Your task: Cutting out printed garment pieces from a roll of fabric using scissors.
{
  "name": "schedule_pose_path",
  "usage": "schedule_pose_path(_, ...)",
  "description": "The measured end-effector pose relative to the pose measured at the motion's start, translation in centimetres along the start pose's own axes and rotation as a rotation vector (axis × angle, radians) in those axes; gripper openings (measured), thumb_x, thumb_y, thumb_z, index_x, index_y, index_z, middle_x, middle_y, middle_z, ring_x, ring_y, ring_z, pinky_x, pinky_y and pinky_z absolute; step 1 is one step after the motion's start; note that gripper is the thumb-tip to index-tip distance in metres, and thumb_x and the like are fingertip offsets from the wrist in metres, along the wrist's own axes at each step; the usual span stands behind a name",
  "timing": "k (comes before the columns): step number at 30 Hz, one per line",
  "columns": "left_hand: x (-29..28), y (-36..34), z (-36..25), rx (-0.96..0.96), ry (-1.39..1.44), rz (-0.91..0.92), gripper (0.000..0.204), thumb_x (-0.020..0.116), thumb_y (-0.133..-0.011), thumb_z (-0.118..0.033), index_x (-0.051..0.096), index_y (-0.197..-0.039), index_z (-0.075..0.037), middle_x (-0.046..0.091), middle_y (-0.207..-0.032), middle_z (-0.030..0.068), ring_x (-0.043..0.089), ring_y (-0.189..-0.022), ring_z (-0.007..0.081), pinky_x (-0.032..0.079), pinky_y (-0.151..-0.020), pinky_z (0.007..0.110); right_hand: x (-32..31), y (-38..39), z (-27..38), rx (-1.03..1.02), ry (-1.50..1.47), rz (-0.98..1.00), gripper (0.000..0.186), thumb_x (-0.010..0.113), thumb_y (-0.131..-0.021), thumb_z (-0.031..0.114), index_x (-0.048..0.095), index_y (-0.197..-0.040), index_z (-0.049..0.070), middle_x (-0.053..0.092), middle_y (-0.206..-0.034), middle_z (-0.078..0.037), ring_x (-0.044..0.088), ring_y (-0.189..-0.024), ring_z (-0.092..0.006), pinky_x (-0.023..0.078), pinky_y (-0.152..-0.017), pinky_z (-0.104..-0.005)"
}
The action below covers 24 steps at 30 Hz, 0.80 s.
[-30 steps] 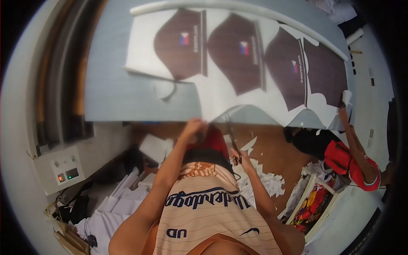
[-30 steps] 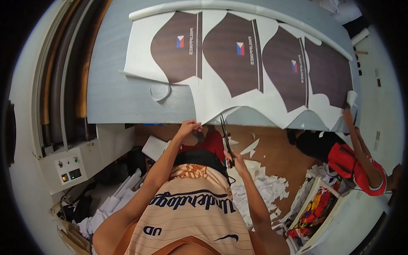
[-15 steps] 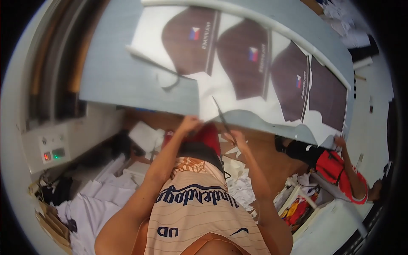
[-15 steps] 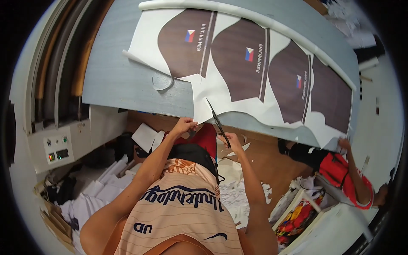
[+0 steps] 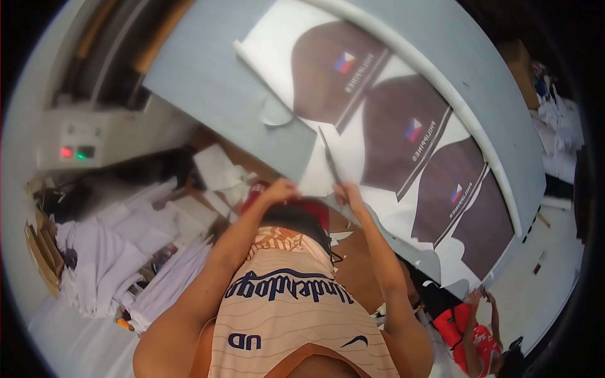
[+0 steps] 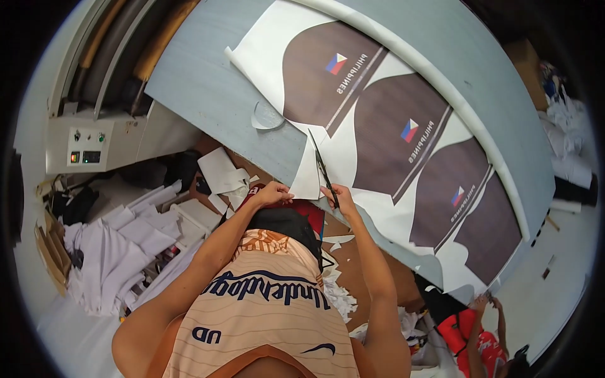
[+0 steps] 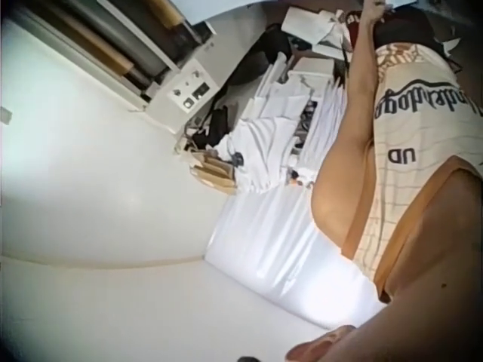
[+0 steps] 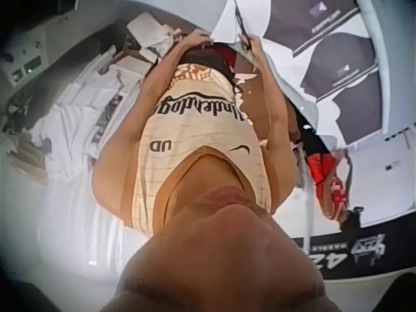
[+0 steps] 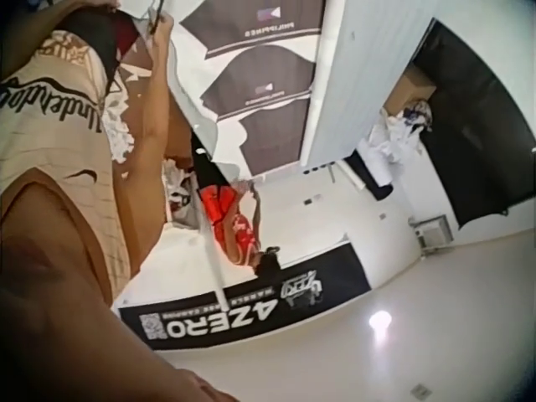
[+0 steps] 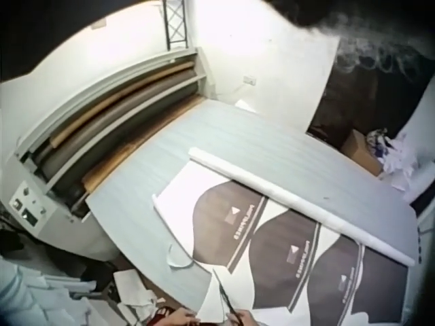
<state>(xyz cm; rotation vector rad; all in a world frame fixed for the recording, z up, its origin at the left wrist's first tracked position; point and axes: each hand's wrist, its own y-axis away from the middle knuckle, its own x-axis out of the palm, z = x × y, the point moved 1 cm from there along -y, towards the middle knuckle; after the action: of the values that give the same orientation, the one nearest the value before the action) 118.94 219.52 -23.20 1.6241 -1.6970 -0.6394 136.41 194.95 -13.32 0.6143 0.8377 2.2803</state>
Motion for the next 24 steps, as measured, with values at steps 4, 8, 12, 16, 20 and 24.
schedule_pose_path(4,-0.1,-0.2,0.9,0.041,-0.045,-0.035,0.018,0.075,-0.089,-0.02,0.078,-0.088,-0.002,0.076,-0.078,0.0079,0.065,-0.061,0.0145,0.051,-0.053,0.031,-0.5,-1.2,2.1,0.057,0.093,0.029,0.036,0.068,-0.1,0.03,0.057,-0.071,0.01,0.049,-0.059,0.001,0.047,-0.052,-0.0119,0.036,-0.05,-0.0313)
schedule_pose_path(8,-0.3,0.6,-0.7,-0.026,-0.058,-0.049,0.017,0.075,-0.094,-0.014,0.076,-0.095,0.004,0.077,-0.085,0.0083,0.07,-0.077,0.013,0.054,-0.073,0.027,-2.9,-2.3,2.6,0.043,0.27,-0.016,0.043,0.086,-0.086,0.038,0.061,-0.067,0.008,0.045,-0.056,0.006,0.041,-0.049,-0.0053,0.03,-0.046,-0.0256)
schedule_pose_path(12,-1.2,2.4,-2.4,-0.047,-0.143,-0.15,0.019,0.081,-0.088,-0.02,0.078,-0.089,0.0,0.077,-0.081,0.0077,0.07,-0.076,0.0132,0.054,-0.072,0.03,-5.2,-3.8,3.6,-0.026,0.527,-0.016,0.049,0.092,-0.077,0.041,0.062,-0.064,0.005,0.043,-0.058,0.006,0.037,-0.054,-0.0065,0.028,-0.049,-0.0276)
schedule_pose_path(16,-2.1,4.4,-6.9,-0.057,-0.561,-0.251,0.024,0.079,-0.078,-0.03,0.079,-0.081,-0.007,0.075,-0.076,0.0134,0.071,-0.069,0.0268,0.056,-0.068,0.04,-6.8,-4.5,4.5,0.019,0.597,-0.001,0.05,0.093,-0.074,0.042,0.062,-0.064,0.003,0.043,-0.059,0.005,0.037,-0.056,-0.0076,0.028,-0.051,-0.0286)
schedule_pose_path(20,-2.5,3.8,-14.1,-0.114,-0.694,-0.453,0.035,0.082,-0.078,-0.039,0.08,-0.089,-0.006,0.076,-0.083,0.0165,0.073,-0.08,0.0343,0.056,-0.074,0.044,-8.0,-4.9,4.6,-0.008,0.617,0.043,0.041,0.09,-0.079,0.036,0.069,-0.076,0.001,0.048,-0.061,0.003,0.042,-0.057,-0.0082,0.034,-0.052,-0.0298)
schedule_pose_path(24,-2.7,-2.5,-19.5,0.129,-0.222,-0.976,0.055,0.079,-0.081,-0.051,0.076,-0.107,-0.002,0.075,-0.098,0.0222,0.072,-0.094,0.0407,0.055,-0.084,0.047,-8.0,-5.7,4.5,0.006,0.662,0.077,0.031,0.087,-0.085,0.029,0.075,-0.086,0.0,0.052,-0.062,0.003,0.045,-0.057,-0.0081,0.038,-0.051,-0.0302)
